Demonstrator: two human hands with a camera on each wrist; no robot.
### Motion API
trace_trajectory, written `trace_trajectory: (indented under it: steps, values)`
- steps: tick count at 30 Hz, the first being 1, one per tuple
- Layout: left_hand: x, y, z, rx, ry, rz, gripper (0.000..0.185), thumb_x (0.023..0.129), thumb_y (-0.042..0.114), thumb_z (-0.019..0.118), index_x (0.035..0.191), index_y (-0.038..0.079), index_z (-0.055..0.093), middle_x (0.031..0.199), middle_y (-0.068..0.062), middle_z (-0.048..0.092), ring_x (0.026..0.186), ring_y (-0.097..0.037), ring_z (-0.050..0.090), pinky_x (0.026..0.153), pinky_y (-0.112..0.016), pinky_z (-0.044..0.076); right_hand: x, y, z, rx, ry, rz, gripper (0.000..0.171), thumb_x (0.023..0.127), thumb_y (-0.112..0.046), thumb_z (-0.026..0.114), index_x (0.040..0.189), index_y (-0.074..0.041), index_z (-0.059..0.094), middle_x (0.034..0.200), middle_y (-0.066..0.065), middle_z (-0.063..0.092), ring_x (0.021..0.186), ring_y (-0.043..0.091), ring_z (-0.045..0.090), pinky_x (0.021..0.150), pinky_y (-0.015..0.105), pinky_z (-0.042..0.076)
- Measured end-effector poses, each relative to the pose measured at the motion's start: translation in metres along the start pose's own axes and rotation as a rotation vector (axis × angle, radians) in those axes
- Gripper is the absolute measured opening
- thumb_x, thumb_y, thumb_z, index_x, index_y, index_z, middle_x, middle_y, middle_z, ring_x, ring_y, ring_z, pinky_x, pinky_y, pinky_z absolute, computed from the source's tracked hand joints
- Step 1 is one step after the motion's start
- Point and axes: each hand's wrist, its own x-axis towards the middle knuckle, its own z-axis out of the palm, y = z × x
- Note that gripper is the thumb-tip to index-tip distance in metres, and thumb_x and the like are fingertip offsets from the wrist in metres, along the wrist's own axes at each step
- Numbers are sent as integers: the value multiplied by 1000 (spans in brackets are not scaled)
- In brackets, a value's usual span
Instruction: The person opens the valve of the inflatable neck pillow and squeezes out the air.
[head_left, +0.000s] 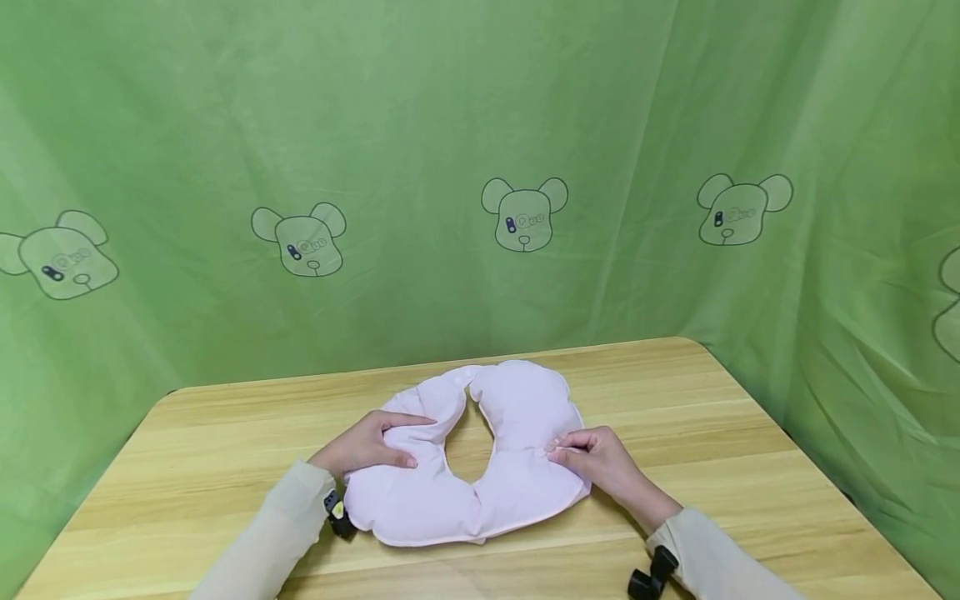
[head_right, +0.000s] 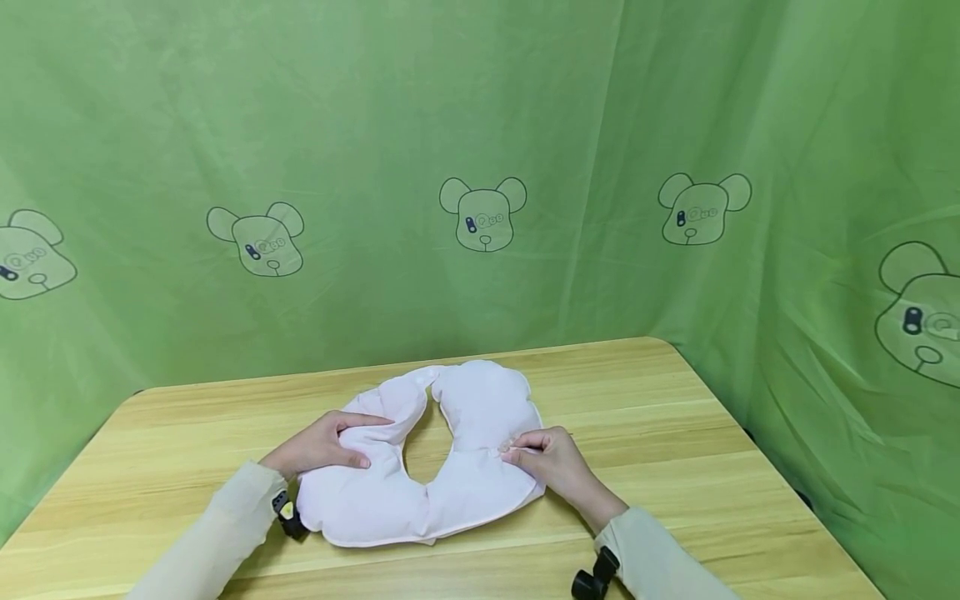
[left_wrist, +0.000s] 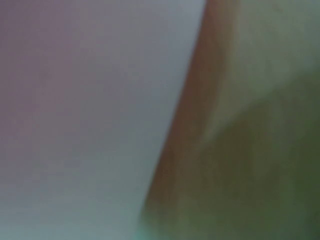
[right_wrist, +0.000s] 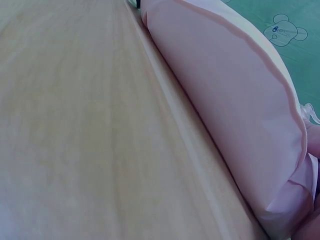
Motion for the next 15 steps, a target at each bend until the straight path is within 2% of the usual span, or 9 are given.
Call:
trace_trajectory:
  steps: [10, 15]
  values:
    - [0, -1, 1, 13, 9, -8, 52, 76, 22, 79, 125, 14, 63, 129, -4, 59, 124, -21, 47, 102, -24, 33, 0, -1, -1, 17, -6, -4, 14, 79, -5, 74, 83, 7, 71, 80, 5, 68, 71, 3, 55, 59, 18, 47]
    - [1, -1, 3, -10, 16, -15, 50, 75, 23, 80, 122, 15, 65, 127, -2, 61, 122, -16, 48, 101, -22, 34, -1, -2, 0, 16, -2, 9, 13, 79, -5, 74, 83, 7, 71, 82, 4, 68, 72, 3, 55, 61, 18, 48]
